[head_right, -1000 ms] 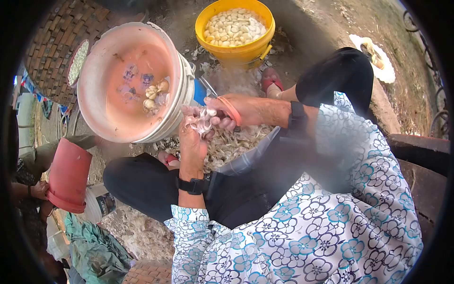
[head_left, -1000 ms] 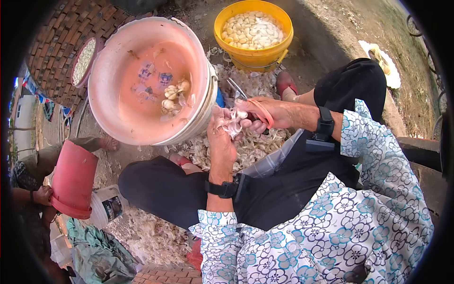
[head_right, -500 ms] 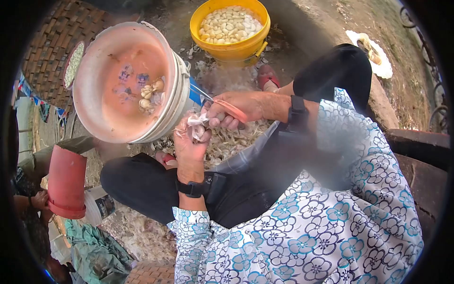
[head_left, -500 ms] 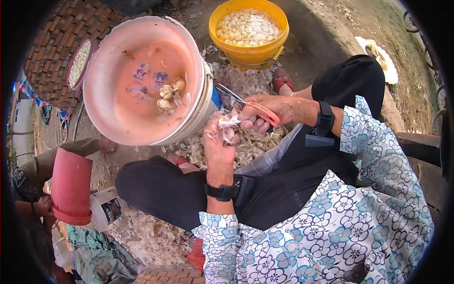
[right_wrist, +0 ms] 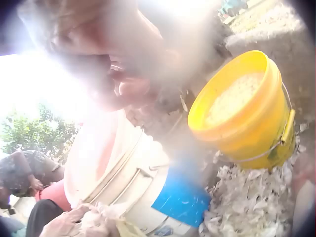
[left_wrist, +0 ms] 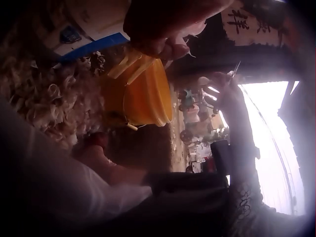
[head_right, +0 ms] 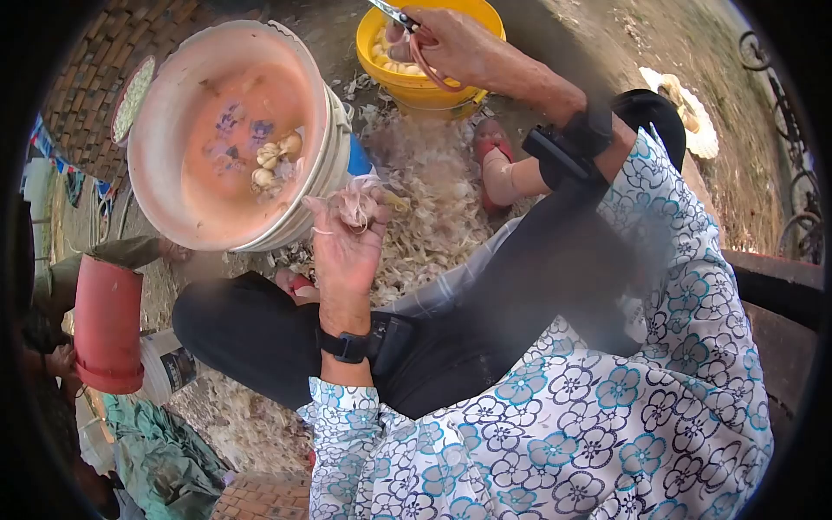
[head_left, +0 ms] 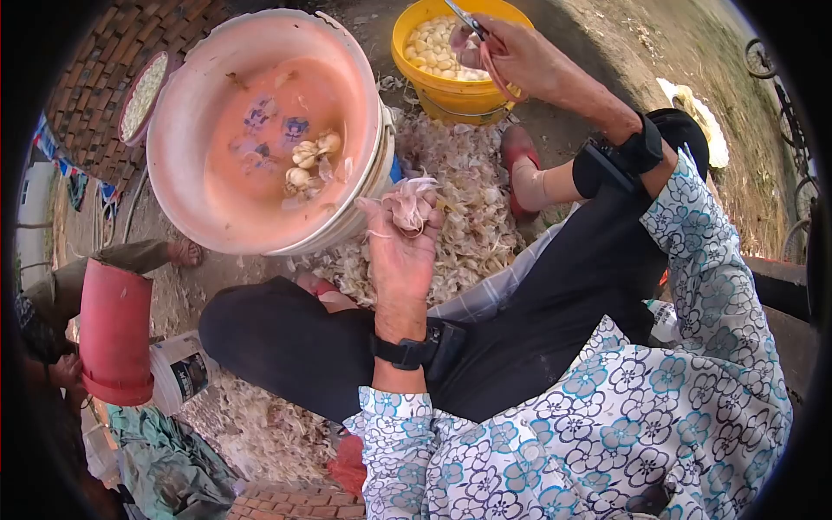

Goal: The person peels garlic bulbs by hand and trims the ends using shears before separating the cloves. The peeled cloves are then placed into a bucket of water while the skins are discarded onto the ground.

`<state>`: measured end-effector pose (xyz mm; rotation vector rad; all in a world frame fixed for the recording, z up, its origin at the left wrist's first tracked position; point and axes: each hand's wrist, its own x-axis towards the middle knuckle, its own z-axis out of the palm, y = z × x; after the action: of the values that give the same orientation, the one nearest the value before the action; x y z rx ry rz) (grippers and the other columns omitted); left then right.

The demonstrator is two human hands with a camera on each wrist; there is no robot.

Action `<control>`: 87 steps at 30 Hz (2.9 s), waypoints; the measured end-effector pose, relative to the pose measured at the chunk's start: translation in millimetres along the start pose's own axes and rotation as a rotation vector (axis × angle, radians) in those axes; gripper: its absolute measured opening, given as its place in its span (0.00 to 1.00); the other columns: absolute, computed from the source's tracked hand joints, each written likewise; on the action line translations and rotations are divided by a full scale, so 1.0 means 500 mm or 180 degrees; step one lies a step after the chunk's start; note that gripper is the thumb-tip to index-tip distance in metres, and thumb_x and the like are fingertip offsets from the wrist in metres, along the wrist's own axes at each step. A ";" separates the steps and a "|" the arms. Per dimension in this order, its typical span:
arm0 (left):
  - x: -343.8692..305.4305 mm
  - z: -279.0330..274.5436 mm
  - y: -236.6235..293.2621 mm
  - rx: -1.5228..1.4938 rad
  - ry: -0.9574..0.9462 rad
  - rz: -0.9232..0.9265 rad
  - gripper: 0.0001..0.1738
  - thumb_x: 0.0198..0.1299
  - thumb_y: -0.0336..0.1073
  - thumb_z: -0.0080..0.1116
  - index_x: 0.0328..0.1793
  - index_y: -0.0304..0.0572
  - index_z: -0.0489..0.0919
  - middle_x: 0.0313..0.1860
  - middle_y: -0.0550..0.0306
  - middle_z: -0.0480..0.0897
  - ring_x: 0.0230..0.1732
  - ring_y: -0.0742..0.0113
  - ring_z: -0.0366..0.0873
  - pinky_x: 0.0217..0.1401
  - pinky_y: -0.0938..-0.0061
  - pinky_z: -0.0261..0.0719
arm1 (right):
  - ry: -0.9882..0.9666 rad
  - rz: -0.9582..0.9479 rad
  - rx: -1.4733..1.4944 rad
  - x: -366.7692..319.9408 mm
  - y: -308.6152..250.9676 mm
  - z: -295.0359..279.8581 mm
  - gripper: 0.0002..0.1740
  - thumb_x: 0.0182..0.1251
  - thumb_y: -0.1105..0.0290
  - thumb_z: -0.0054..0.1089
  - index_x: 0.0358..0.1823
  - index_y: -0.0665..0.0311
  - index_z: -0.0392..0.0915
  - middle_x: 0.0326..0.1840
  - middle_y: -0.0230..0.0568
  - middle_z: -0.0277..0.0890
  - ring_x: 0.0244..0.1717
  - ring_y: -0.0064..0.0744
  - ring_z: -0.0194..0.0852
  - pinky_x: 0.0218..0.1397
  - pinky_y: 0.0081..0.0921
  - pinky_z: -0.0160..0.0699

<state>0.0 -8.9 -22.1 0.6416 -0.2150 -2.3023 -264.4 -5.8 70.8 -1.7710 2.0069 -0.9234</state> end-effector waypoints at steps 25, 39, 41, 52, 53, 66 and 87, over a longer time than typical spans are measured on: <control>-0.012 0.034 -0.021 0.1679 0.0190 0.0226 0.12 0.67 0.45 0.54 0.47 0.46 0.73 0.34 0.65 0.76 0.32 0.73 0.70 0.28 0.79 0.67 | -0.0459 0.0937 0.2211 -0.121 -0.024 0.192 0.07 0.67 0.78 0.45 0.44 0.68 0.69 0.23 0.29 0.68 0.19 0.15 0.64 0.18 0.18 0.61; -0.001 0.016 -0.048 0.2767 0.0612 0.1444 0.22 0.74 0.52 0.36 0.42 0.38 0.66 0.35 0.58 0.70 0.36 0.71 0.66 0.43 0.74 0.67 | -0.0674 -0.0136 0.0762 -0.194 -0.096 0.214 0.18 0.65 0.67 0.58 0.47 0.68 0.62 0.28 0.55 0.71 0.31 0.58 0.73 0.33 0.44 0.68; -0.012 0.017 -0.036 0.2979 0.0548 0.1064 0.23 0.74 0.52 0.37 0.45 0.36 0.68 0.37 0.57 0.71 0.39 0.70 0.67 0.44 0.73 0.68 | -0.0658 -0.0213 0.0862 -0.196 -0.096 0.218 0.18 0.65 0.68 0.58 0.47 0.68 0.61 0.29 0.56 0.70 0.31 0.58 0.72 0.33 0.44 0.68; -0.006 0.006 -0.023 0.2591 0.0762 0.0839 0.18 0.72 0.42 0.38 0.51 0.32 0.71 0.43 0.54 0.76 0.39 0.70 0.72 0.43 0.74 0.73 | -0.1556 0.0374 0.1492 -0.194 -0.105 0.194 0.25 0.70 0.64 0.54 0.61 0.70 0.58 0.30 0.47 0.72 0.28 0.35 0.73 0.30 0.33 0.72; -0.005 0.004 -0.021 0.2631 0.0811 0.0877 0.18 0.72 0.41 0.37 0.50 0.33 0.73 0.42 0.54 0.77 0.37 0.70 0.74 0.38 0.74 0.75 | -0.1566 0.0355 0.1490 -0.192 -0.097 0.203 0.25 0.70 0.64 0.54 0.61 0.70 0.58 0.30 0.47 0.72 0.28 0.35 0.73 0.30 0.33 0.72; -0.014 -0.001 0.024 0.1462 0.0168 -0.0442 0.22 0.69 0.54 0.46 0.50 0.44 0.76 0.29 0.62 0.81 0.24 0.78 0.74 0.21 0.84 0.63 | -0.2439 0.1713 0.5318 -0.160 -0.036 0.231 0.13 0.71 0.62 0.55 0.47 0.60 0.67 0.32 0.28 0.68 0.28 0.14 0.62 0.21 0.10 0.57; -0.046 0.047 -0.009 0.2986 -0.0110 0.0754 0.17 0.66 0.34 0.56 0.59 0.36 0.78 0.32 0.64 0.82 0.27 0.85 0.71 0.25 0.88 0.67 | -0.2495 0.1500 0.5093 -0.152 -0.038 0.194 0.19 0.73 0.63 0.51 0.60 0.62 0.65 0.28 0.24 0.63 0.22 0.12 0.53 0.22 0.11 0.56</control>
<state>-0.7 9.8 5.7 0.9504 -1.3517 -1.8938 -175.6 41.6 -3.0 -0.4963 0.5831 -0.9320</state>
